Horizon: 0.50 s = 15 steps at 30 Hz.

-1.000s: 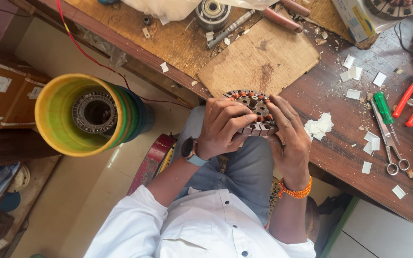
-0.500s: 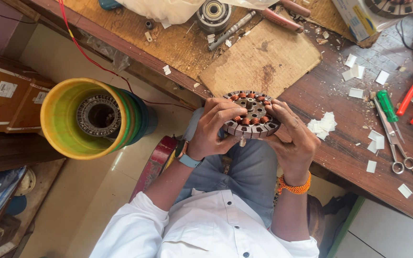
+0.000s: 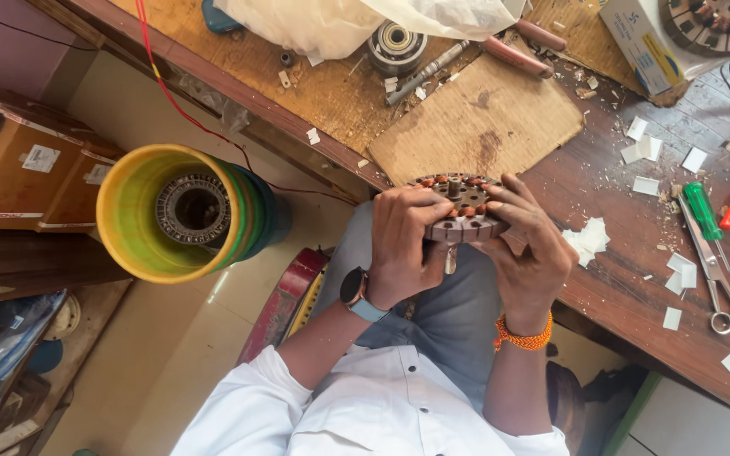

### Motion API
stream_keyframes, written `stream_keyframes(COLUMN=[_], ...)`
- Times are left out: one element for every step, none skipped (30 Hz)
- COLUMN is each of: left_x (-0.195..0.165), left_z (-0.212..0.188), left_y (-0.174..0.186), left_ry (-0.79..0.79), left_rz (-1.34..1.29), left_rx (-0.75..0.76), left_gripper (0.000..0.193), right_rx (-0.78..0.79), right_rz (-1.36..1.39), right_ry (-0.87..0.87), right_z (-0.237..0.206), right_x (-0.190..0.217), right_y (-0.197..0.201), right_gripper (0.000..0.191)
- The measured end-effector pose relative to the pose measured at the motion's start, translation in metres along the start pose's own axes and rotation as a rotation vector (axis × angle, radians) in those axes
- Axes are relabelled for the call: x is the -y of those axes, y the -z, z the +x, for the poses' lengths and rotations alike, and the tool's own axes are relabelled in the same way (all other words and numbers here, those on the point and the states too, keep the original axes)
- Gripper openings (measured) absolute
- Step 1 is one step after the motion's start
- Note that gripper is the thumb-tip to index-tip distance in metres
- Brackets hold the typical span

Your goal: The person inserts small white insulating pieces into slots on a cylindrical motor stator and uses a green screwdriver to press them in. The person repeats this process for multiple slots on the stator.

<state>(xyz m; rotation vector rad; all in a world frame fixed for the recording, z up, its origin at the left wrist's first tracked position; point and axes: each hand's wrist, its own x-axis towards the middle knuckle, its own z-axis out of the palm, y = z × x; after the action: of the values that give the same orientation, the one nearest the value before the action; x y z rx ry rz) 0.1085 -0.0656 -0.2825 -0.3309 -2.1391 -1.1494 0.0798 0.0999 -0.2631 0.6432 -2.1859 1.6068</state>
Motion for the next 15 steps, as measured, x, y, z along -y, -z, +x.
stream_keyframes(left_x=[-0.003,-0.004,-0.002,0.0,0.001,0.002,0.002,0.001,0.001,0.002,0.003,0.002,0.001,0.003,0.005], left_z=[0.0,0.001,0.003,0.005,0.006,0.007,0.008,0.009,0.012,0.016,0.022,0.027,0.032,0.038,0.045], left_y=[0.001,0.002,0.005,0.006,0.005,0.005,0.003,-0.001,-0.001,-0.002,-0.004,-0.007,-0.01,-0.013,-0.015], left_ry=[0.017,0.023,0.028,0.028,0.026,0.021,0.019,-0.001,-0.024,-0.056,-0.061,-0.062,-0.058,-0.09,-0.119], left_rz=[0.008,0.002,-0.009,-0.025,-0.01,-0.006,-0.008,-0.015,-0.013,-0.003,0.009,0.022,0.038,0.085,0.132], left_rx=[0.033,0.075,0.118,0.162,0.167,0.178,0.193,0.202,0.207,0.212,0.215,0.214,0.212,0.203,0.196], left_gripper=[0.033,0.036,0.04,0.044,0.048,0.053,0.058,0.054,0.051,0.048,0.048,0.047,0.046,0.045,0.044], right_rx=[-0.022,-0.043,-0.066,-0.062,-0.063,-0.071,-0.045,-0.013,0.02,-0.026,-0.074,-0.114,-0.108,-0.099,-0.087], right_rz=[-0.002,-0.008,-0.018,-0.033,-0.057,-0.089,-0.096,-0.097,-0.088,-0.176,-0.264,-0.351,-0.363,-0.371,-0.378], right_ry=[-0.023,-0.048,-0.073,-0.087,-0.104,-0.126,-0.112,-0.099,-0.081,-0.048,-0.009,0.031,-0.05,-0.133,-0.221], right_z=[-0.001,-0.002,-0.004,-0.006,-0.008,-0.011,-0.013,-0.015,-0.018,-0.021,-0.021,-0.022,-0.022,-0.023,-0.025], right_x=[0.0,0.0,-0.001,-0.002,-0.006,-0.008,-0.01,-0.013,-0.015,-0.016,-0.018,-0.02,-0.023,-0.025,-0.028], right_y=[0.0,0.0,0.001,0.002,0.004,0.009,0.017,0.024,0.032,0.043,0.057,0.074,0.09,0.107,0.122], right_gripper=[0.037,0.033,0.028,0.027,0.026,0.025,0.032,0.038,0.044,0.039,0.036,0.033,0.028,0.025,0.023])
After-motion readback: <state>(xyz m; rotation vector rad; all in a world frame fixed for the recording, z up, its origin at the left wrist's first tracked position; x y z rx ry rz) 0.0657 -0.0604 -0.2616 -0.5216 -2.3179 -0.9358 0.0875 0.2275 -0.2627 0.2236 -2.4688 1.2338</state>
